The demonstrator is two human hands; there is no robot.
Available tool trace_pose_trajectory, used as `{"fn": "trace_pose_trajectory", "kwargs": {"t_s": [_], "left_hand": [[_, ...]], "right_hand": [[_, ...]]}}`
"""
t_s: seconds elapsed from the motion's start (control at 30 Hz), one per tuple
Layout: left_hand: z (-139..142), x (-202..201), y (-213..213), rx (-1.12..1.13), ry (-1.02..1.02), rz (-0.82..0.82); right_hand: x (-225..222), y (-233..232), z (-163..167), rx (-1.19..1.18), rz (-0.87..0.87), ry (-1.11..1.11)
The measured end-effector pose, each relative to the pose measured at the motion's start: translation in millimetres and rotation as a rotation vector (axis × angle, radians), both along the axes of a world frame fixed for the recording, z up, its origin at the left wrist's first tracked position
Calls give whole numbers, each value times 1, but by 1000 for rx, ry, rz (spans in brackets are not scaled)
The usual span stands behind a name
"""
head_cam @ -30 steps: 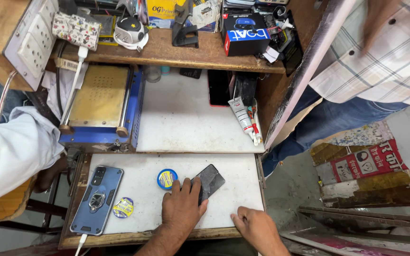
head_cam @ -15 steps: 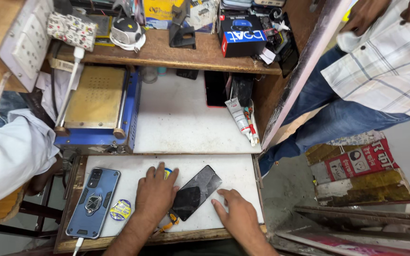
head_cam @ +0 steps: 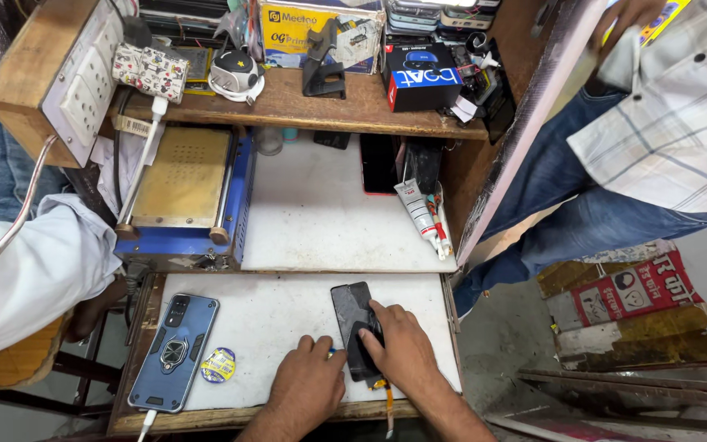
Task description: The person works on a smartphone with a cracked screen at a repair counter, holding and repositioning the phone, peeling and applying adhesive tape along its edge, and pressing along the screen with a small tool. They also handle a roll of tape and briefly place the phone into a blue pressing machine on the counter.
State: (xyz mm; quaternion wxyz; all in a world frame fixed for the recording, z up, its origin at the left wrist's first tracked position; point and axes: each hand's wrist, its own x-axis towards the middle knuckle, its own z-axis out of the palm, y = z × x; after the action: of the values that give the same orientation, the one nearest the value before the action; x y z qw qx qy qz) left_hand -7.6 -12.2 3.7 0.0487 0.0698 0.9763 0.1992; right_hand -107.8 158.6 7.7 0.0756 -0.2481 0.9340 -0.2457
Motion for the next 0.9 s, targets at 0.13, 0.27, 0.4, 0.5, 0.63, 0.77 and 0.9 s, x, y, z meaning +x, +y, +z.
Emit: {"fn": "trace_pose_trajectory", "kwargs": {"t_s": [0.13, 0.27, 0.4, 0.5, 0.63, 0.77, 0.9], "left_hand": [[0, 2, 4, 63, -8, -96], [0, -3, -7, -9, 49, -69], [-1, -8, -24, -56, 20, -45], [0, -5, -27, -65, 38, -35], [2, -6, -33, -75, 99, -7], [1, -4, -37, -79, 47, 14], [-4, 1, -43, -81, 86, 69]], "right_hand": [[15, 0, 5, 53, 87, 55], [24, -8, 12, 130, 33, 33], [31, -16, 15, 195, 20, -42], [37, -14, 14, 141, -1, -20], [33, -6, 9, 86, 20, -12], [26, 1, 5, 54, 47, -21], [22, 2, 6, 78, 38, -72]]}}
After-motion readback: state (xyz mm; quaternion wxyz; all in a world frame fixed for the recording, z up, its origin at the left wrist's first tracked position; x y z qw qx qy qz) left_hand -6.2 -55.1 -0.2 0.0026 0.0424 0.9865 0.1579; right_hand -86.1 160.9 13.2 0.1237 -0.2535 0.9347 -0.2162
